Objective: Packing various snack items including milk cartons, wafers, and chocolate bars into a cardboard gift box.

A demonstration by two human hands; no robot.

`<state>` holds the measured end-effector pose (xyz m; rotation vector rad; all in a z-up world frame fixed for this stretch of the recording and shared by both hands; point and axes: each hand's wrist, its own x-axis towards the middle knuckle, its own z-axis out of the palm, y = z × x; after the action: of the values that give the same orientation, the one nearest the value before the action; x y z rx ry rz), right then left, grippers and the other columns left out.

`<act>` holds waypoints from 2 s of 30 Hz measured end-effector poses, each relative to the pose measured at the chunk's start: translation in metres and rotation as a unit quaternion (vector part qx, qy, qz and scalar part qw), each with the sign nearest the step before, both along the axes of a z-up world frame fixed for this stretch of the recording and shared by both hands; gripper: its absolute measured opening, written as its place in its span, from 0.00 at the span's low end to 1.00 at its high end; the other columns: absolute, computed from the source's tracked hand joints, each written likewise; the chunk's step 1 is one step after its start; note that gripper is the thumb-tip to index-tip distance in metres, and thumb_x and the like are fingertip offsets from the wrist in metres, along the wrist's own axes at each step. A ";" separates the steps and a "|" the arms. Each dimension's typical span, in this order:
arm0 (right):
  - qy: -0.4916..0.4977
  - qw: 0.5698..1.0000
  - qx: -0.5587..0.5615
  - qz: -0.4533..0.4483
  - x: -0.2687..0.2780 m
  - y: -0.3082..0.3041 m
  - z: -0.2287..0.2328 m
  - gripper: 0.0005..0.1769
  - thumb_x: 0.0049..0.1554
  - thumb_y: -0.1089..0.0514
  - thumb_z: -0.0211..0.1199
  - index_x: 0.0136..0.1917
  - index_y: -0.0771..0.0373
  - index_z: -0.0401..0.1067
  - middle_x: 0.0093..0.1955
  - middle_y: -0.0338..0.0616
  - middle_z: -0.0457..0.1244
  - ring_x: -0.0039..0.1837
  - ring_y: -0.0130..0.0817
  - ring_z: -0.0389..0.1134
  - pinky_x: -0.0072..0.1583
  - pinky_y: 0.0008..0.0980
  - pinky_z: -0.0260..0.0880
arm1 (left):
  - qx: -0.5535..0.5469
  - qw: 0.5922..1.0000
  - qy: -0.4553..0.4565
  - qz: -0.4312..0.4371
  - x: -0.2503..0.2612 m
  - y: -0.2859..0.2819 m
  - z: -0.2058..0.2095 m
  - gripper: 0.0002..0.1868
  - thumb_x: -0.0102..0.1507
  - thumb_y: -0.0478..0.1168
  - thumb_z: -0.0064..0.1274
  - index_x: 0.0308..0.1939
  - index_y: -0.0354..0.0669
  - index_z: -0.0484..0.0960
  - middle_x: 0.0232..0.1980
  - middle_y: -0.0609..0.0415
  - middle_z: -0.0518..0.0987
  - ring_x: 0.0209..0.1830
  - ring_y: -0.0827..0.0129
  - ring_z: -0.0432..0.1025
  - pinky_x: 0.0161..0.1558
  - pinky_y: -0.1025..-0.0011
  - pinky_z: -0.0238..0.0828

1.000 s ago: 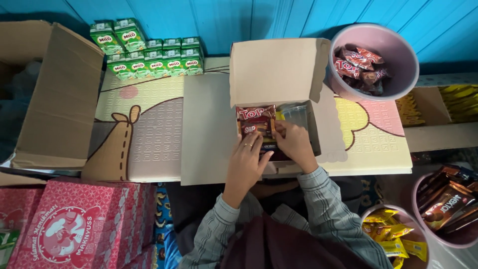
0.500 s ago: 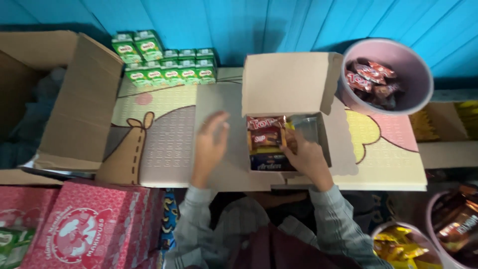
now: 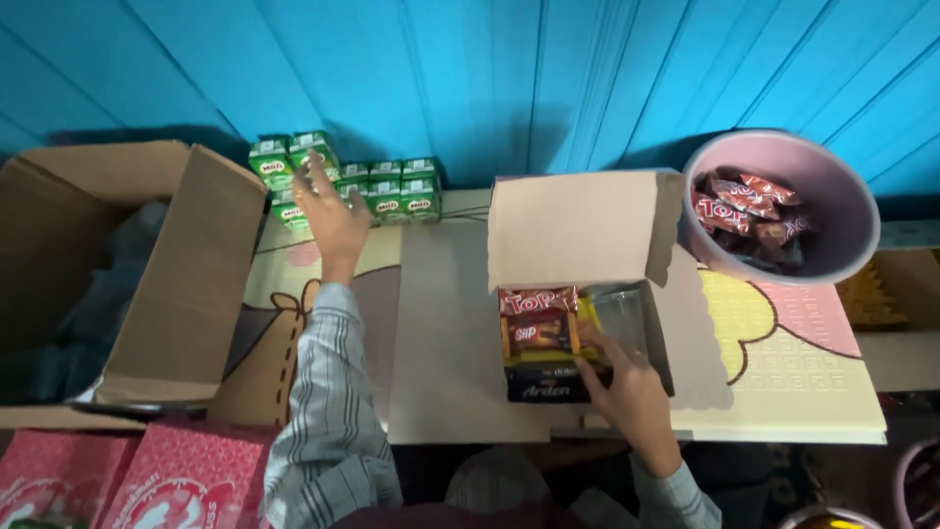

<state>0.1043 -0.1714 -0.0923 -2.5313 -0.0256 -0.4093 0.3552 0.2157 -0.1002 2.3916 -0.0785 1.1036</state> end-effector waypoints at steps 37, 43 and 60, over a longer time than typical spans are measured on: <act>-0.016 1.000 0.011 0.016 -0.015 -0.004 -0.003 0.22 0.51 0.57 0.69 0.59 0.61 0.75 0.44 0.48 0.71 0.38 0.44 0.73 0.40 0.39 0.72 | -0.335 0.916 0.004 -0.220 -0.133 -0.068 0.011 0.29 0.58 0.28 0.60 0.57 0.40 0.62 0.57 0.47 0.67 0.53 0.61 0.69 0.55 0.64 0.73; -0.054 0.994 0.085 0.052 -0.027 -0.002 0.010 0.16 0.53 0.62 0.70 0.57 0.62 0.78 0.46 0.50 0.71 0.46 0.49 0.73 0.48 0.41 0.75 | -0.598 0.743 0.166 -0.250 -0.247 -0.143 0.029 0.31 0.53 0.25 0.64 0.57 0.42 0.69 0.56 0.47 0.73 0.56 0.63 0.72 0.58 0.66 0.74; -0.009 0.909 0.390 0.147 -0.089 0.009 0.016 0.41 0.45 0.65 0.76 0.70 0.69 0.65 0.67 0.52 0.66 0.63 0.40 0.71 0.64 0.35 0.73 | -0.380 0.832 0.085 -0.394 -0.338 -0.232 0.066 0.39 0.53 0.25 0.66 0.65 0.38 0.65 0.66 0.43 0.69 0.60 0.58 0.75 0.60 0.67 0.78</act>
<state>0.0151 -0.1628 -0.0762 -1.6951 -0.2051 -0.2488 0.0173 -0.0165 -0.0338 1.4666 -0.4333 0.3884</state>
